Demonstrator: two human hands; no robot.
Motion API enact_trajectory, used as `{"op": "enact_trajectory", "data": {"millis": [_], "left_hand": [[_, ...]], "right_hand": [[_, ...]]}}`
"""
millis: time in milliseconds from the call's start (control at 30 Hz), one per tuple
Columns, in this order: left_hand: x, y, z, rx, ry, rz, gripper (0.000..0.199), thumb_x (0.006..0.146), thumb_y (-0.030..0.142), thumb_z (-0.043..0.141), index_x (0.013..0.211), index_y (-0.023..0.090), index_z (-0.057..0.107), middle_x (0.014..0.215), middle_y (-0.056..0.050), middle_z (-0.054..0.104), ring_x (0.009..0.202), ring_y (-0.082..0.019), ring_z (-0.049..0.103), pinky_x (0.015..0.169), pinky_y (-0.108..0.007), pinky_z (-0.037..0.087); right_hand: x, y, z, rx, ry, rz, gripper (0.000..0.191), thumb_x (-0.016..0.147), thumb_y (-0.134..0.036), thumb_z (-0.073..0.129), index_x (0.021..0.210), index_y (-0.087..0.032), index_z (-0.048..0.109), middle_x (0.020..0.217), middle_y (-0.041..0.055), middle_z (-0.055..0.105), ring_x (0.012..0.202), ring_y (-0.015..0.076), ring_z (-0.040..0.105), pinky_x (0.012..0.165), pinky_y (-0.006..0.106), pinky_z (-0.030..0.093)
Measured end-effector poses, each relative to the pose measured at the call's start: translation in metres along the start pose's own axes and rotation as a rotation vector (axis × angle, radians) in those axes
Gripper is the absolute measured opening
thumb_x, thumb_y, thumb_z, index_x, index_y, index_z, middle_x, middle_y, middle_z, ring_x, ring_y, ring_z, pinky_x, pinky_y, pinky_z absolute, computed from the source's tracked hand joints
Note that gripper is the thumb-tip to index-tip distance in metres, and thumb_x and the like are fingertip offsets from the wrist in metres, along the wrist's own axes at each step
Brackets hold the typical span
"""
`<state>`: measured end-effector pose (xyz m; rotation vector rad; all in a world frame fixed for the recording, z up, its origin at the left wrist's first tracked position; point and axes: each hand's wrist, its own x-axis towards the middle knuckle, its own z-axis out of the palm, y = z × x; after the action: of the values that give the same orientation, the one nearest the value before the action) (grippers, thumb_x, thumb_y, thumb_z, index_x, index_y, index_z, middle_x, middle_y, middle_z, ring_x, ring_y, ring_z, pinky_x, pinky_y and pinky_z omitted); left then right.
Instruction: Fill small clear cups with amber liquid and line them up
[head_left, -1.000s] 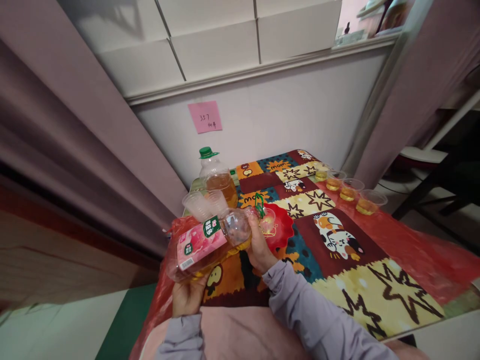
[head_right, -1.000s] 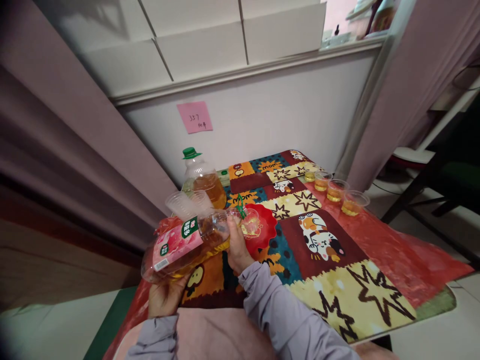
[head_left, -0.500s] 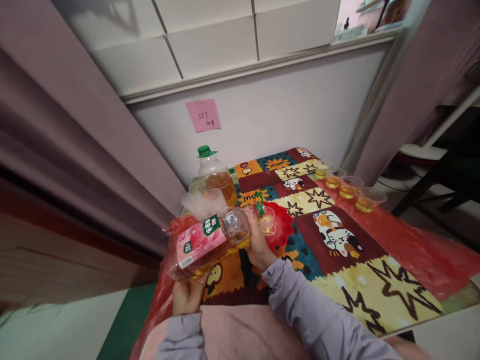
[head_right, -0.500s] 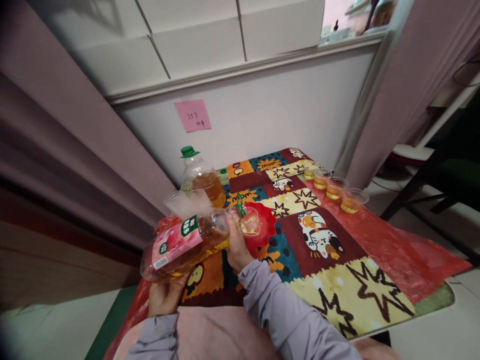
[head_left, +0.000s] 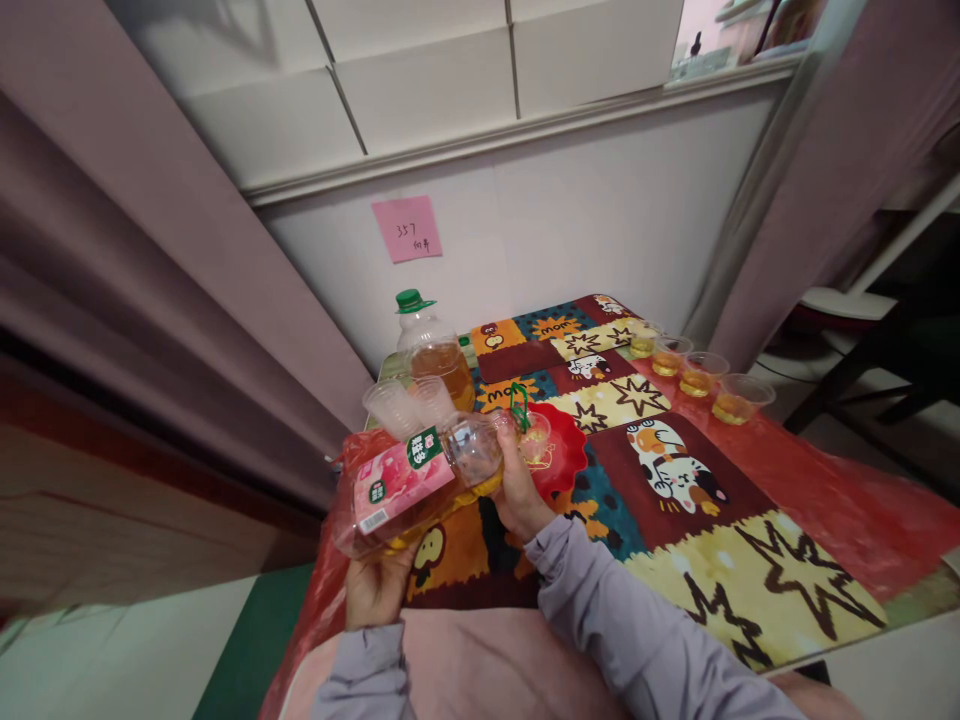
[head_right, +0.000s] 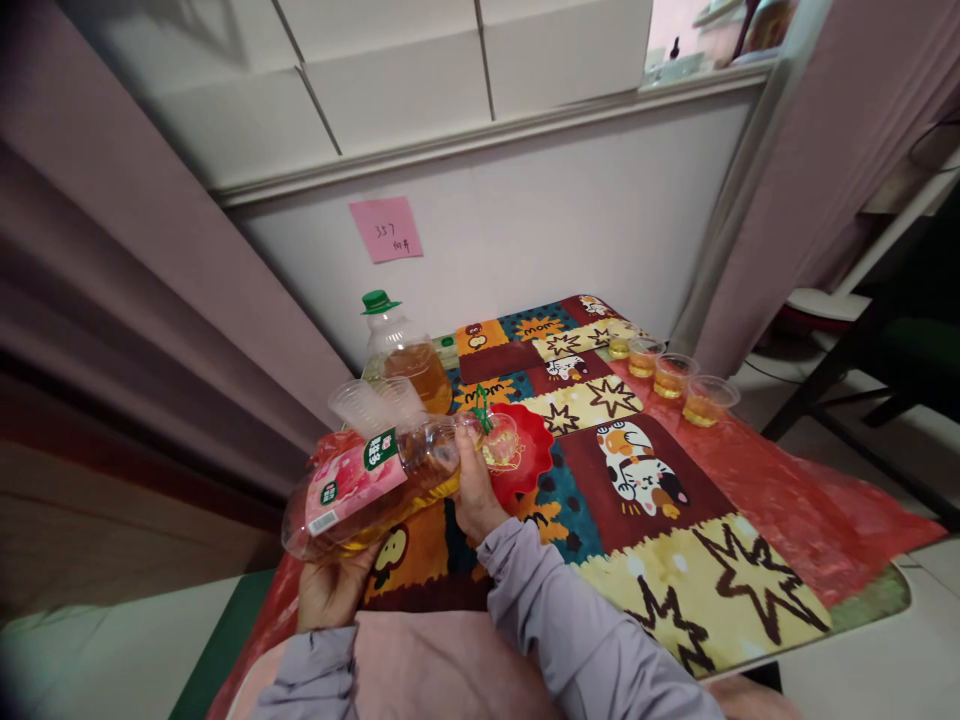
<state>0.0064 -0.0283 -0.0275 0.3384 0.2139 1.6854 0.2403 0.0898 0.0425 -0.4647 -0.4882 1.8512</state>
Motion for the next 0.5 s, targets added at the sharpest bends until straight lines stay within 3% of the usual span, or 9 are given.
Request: {"op": "enact_trajectory", "data": {"millis": [333,500], "left_hand": [[-0.002,-0.0016,0.0021,-0.013,0.021,0.058,0.067,0.114,0.016,0.037,0.172,0.044,0.056,0.157,-0.008,0.074,0.142,-0.03,0.074,0.13,-0.06,0.044],[-0.0017,-0.0021,0.0031,-0.027,0.017,0.061,0.067,0.116,0.017,0.034,0.173,0.044,0.055,0.159,-0.007,0.073,0.146,-0.029,0.072,0.132,-0.06,0.042]], "right_hand": [[-0.0026,-0.0025,0.0014,-0.013,0.012,0.027,0.063,0.097,-0.082,0.076,0.13,-0.029,0.079,0.117,0.0081,0.09,0.111,0.0309,0.087,0.082,0.041,0.074],[-0.0033,-0.003,0.0029,-0.004,0.012,0.058,0.064,0.097,-0.084,0.074,0.124,-0.027,0.081,0.118,0.0092,0.09,0.109,0.0309,0.087,0.081,0.04,0.074]]}}
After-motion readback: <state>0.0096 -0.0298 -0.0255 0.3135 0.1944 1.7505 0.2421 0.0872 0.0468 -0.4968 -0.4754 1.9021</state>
